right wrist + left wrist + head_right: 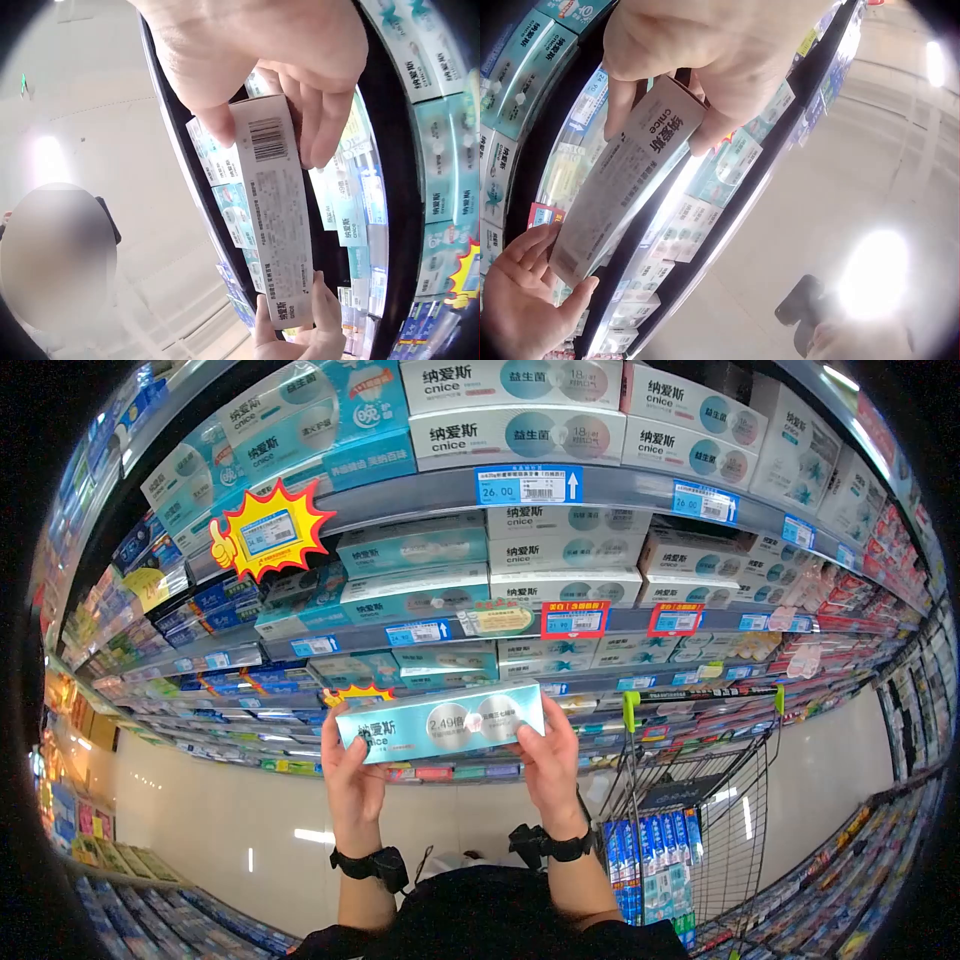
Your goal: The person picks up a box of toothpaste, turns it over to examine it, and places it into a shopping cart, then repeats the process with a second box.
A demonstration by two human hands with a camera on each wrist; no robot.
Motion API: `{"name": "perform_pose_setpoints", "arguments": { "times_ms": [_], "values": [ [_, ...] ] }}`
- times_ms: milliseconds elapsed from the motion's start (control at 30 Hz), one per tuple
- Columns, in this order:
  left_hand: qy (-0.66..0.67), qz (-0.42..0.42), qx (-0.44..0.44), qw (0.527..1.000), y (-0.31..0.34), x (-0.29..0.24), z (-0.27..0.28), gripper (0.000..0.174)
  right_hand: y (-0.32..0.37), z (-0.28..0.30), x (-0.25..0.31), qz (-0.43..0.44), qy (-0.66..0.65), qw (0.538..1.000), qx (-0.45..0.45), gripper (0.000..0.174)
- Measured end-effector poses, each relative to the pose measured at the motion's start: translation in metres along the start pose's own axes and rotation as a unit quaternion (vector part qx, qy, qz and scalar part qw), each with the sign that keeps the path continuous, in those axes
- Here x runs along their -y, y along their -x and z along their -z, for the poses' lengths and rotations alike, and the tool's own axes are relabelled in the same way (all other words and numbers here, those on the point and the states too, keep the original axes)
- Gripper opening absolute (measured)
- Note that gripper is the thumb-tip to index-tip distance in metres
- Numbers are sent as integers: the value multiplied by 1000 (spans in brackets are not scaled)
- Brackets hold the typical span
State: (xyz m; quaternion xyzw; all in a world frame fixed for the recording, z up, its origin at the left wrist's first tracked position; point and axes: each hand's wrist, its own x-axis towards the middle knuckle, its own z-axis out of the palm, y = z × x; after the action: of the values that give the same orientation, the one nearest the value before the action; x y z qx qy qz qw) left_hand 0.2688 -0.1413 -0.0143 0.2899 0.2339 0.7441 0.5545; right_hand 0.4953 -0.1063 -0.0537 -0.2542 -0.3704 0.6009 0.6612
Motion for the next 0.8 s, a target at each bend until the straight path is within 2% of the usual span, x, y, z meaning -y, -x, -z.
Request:
{"name": "perform_pose_setpoints", "arguments": {
  "times_ms": [133, 200, 300, 400, 533, 633, 667, 700, 733, 767, 800],
  "values": [
    [-4, -3, -5, 1000, -4, 6, -4, 55, -11, 9, 2, -4, -10, 1000, 8, 57],
    [22, -1, -15, 1000, -7, 11, -3, 54, -14, 6, 3, -48, -64, 996, 35, 52],
    [-14, 1, -24, 1000, -16, 13, 2, 53, -16, 3, 2, -81, -62, 994, 33, 46],
    [8, 13, -3, 1000, -21, 7, 5, 53, -17, 0, 0, -69, -60, 995, 41, 42],
    [31, 18, -23, 999, -25, -3, 9, 55, -16, -14, -7, -47, -65, 995, 52, 40],
    [40, 38, -28, 998, -29, -1, 25, 55, -12, -21, -17, -74, -102, 988, 86, 39],
    [-102, -15, -25, 994, -32, 4, 34, 56, -12, -24, -19, -65, -80, 993, 63, 40],
    [-242, -69, -22, 968, -34, 3, 32, 58, -11, -27, -21, -54, -58, 996, 39, 40],
    [-318, -115, -16, 941, -29, 1, 27, 61, -9, -30, -22, -51, -56, 996, 38, 40],
    [-316, -115, -12, 942, -28, -6, 24, 61, -8, -34, -22, -42, -31, 999, 15, 42],
    [-513, -198, 27, 835, -27, -12, 22, 62, -6, -37, -23, -33, -5, 999, -8, 43]
  ]
}}
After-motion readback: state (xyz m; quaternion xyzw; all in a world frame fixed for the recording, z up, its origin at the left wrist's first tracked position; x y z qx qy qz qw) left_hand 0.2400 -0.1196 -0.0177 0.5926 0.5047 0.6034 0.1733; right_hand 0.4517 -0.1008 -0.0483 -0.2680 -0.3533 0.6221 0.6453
